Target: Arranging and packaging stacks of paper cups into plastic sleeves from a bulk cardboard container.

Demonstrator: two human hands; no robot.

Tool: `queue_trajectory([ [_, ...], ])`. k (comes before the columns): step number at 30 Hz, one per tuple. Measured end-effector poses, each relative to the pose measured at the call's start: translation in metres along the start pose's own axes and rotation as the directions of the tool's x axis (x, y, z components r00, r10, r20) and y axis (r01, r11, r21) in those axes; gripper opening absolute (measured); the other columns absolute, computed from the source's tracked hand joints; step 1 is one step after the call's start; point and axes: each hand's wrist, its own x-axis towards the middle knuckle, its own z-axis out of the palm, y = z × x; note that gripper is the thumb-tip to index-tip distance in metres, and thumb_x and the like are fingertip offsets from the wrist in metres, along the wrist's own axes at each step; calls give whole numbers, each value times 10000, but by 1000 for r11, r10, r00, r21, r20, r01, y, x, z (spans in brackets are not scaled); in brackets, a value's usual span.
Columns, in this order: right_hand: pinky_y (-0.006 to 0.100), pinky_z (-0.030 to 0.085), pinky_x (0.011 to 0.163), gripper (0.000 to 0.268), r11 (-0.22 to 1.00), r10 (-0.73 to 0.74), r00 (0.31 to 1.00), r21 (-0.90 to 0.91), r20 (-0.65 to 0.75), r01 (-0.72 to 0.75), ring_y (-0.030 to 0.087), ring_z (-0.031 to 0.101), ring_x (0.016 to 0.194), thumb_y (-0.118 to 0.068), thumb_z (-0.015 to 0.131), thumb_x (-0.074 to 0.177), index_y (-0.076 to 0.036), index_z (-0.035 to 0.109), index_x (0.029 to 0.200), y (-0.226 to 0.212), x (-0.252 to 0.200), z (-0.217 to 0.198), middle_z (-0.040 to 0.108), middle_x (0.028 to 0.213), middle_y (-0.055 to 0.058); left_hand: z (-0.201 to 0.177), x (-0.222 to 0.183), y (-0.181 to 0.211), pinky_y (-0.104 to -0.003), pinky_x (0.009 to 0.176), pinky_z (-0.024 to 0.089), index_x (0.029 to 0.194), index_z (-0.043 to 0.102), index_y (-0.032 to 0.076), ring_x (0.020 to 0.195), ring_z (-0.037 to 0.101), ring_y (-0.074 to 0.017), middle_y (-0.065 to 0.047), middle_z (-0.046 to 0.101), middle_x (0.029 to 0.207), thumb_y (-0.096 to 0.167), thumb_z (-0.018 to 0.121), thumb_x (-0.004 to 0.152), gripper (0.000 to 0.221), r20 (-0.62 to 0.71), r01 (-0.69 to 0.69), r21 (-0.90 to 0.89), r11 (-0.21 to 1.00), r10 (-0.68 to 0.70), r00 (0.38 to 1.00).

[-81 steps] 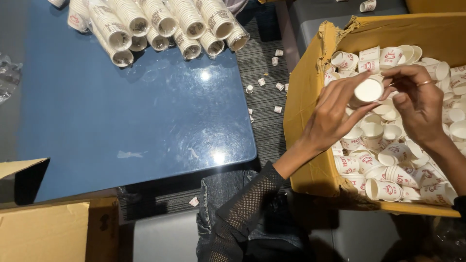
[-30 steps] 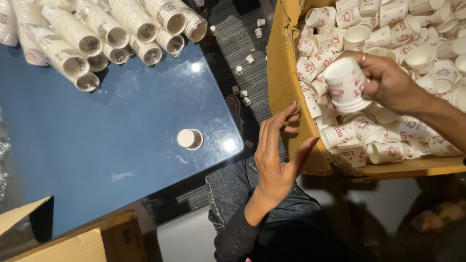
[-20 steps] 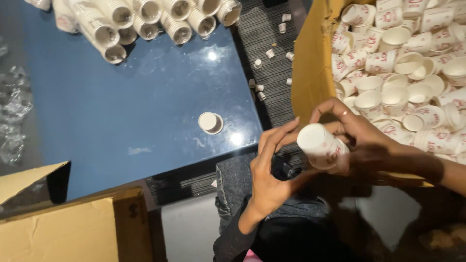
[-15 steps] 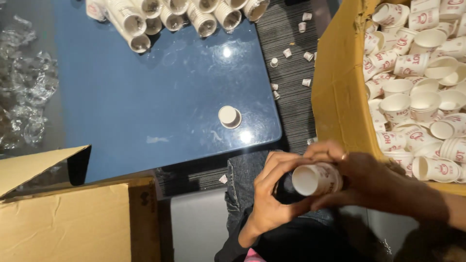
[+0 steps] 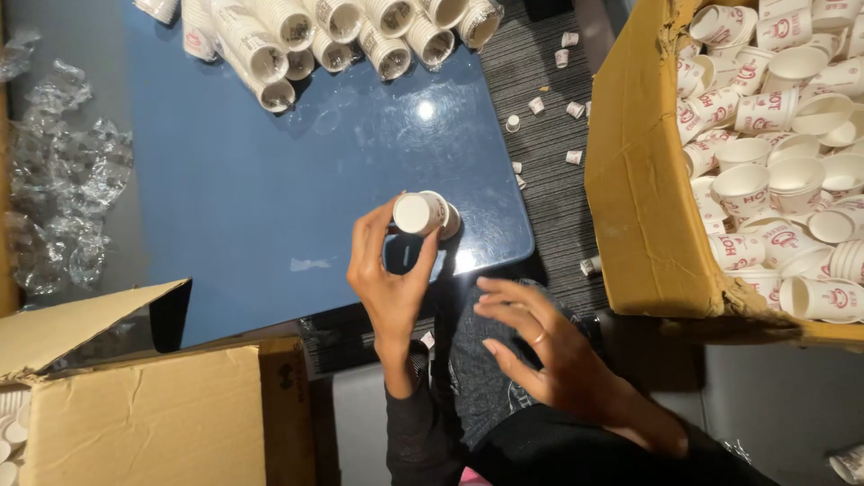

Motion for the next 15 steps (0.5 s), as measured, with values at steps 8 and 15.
queue_trajectory([
  [8,360,568,922,225,982,-17,931,-171,364,85,284,658,1128,-83,667,928,31,683,1121,40,-55,12,629,1317,171,22,-3,-37,-403,921,562,1246,706,31,1078,669,-258,-130,678,1150,119,844,819,457,202,4,135,991,-31,979],
  [15,426,541,916,284,974,-139,860,-90,491,209,353,642,1091,-30,655,893,82,669,1153,45,-69,20,626,1290,250,31,-10,-45,-376,896,572,1240,710,46,1026,679,-232,-112,680,1159,142,860,822,455,170,78,62,995,-87,982],
])
